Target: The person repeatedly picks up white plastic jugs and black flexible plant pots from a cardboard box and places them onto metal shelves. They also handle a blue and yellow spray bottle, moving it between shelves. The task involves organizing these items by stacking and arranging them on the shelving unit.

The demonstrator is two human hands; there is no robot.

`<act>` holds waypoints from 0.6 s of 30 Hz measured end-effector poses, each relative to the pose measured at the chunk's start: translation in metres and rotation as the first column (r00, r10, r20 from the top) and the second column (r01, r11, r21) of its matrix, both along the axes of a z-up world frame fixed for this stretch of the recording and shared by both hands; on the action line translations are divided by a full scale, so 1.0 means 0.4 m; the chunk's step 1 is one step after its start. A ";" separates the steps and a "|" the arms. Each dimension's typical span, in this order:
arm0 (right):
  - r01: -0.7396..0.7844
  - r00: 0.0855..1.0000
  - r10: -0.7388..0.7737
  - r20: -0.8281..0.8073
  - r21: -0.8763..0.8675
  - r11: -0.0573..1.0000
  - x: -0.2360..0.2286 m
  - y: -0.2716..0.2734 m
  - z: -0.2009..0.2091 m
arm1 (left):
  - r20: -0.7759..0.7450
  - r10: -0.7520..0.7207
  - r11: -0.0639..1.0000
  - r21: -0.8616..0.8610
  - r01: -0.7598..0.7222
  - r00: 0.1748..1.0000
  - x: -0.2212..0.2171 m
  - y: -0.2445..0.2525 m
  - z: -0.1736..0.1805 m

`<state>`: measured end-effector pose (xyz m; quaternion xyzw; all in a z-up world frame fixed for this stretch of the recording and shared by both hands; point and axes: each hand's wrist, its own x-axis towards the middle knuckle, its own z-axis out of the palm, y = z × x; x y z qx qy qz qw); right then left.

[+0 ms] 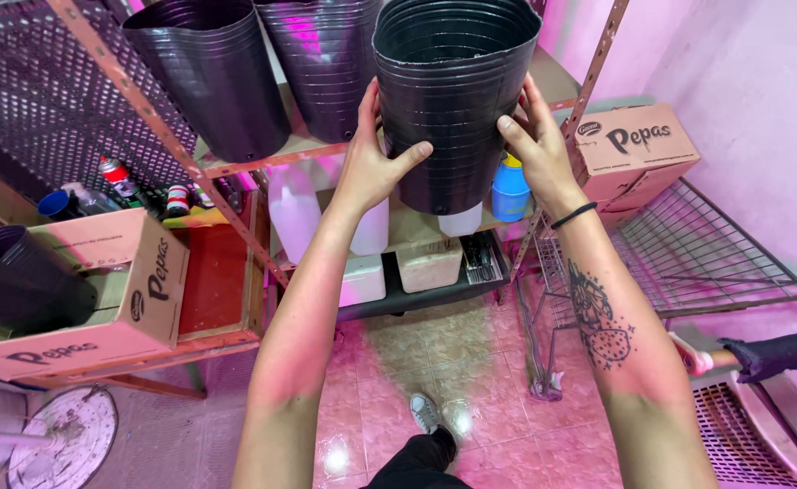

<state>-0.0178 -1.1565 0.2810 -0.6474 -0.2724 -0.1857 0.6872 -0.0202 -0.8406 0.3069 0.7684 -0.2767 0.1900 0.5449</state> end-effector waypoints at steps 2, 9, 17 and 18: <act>0.024 1.000 -0.024 -0.010 -0.017 1.000 0.089 -0.023 -0.011 | 0.009 0.023 1.000 0.013 -0.023 1.000 0.094 -0.015 -0.013; 0.120 0.993 -0.118 0.029 -0.089 0.989 0.352 -0.070 -0.035 | 0.032 0.044 0.999 -0.022 -0.044 0.999 0.345 -0.073 -0.045; 0.185 0.970 -0.194 -0.145 -0.078 0.980 0.572 -0.079 -0.059 | 0.000 0.057 0.995 -0.084 -0.057 0.998 0.570 -0.145 -0.094; 0.179 0.976 -0.186 -0.116 -0.062 0.982 0.597 -0.080 -0.066 | -0.018 0.091 0.993 -0.078 -0.092 0.996 0.587 -0.150 -0.096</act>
